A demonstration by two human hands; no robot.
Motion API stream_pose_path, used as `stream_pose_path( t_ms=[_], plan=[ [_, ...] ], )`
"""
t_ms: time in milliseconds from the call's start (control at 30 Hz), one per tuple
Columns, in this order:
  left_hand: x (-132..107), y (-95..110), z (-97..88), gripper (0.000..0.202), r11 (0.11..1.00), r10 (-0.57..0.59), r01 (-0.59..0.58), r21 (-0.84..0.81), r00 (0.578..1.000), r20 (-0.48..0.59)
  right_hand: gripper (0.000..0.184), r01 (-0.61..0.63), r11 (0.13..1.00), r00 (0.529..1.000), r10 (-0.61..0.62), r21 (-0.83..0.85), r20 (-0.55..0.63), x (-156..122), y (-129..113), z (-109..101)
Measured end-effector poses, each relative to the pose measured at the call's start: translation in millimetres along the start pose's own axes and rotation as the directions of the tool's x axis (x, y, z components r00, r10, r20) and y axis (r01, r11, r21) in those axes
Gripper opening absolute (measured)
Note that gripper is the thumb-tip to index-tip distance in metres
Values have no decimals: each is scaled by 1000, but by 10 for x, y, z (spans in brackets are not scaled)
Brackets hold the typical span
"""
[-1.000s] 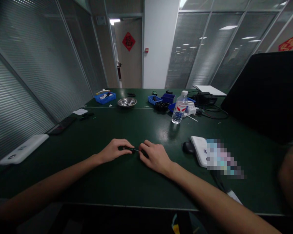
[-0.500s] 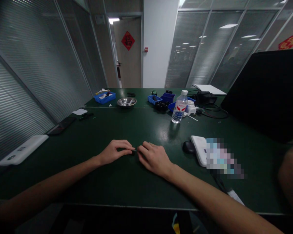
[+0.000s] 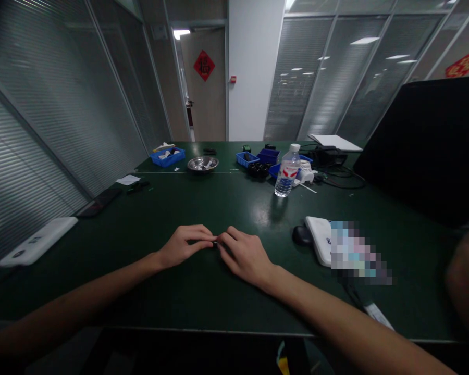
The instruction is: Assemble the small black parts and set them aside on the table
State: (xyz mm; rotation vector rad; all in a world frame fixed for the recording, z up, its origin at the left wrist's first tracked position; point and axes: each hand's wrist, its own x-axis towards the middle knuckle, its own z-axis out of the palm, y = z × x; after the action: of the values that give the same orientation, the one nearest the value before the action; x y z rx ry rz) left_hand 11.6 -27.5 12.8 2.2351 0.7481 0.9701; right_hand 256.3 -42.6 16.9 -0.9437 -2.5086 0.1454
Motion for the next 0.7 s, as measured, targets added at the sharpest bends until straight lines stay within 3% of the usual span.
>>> stream_pose_path(
  t_ms=[133,233,467,700],
  plan=[
    [12,24,24,22,999,-21,17,-46,996,-92,15,-88,984,992,101,155,-73,20,-46,30],
    [30,24,25,22,999,-33,28,-44,995,-97,14,-110,977,990,124,183,-64,34,-40,32],
    [50,-41,-32,29,993,-113,111,44,991,66,21,-113,993,993,112,27,45,66,90,-20],
    [36,-51,-70,35,958,-135,78,277,972,191,23,-99,992,989,106,-74,105,71,185,25]
  ],
)
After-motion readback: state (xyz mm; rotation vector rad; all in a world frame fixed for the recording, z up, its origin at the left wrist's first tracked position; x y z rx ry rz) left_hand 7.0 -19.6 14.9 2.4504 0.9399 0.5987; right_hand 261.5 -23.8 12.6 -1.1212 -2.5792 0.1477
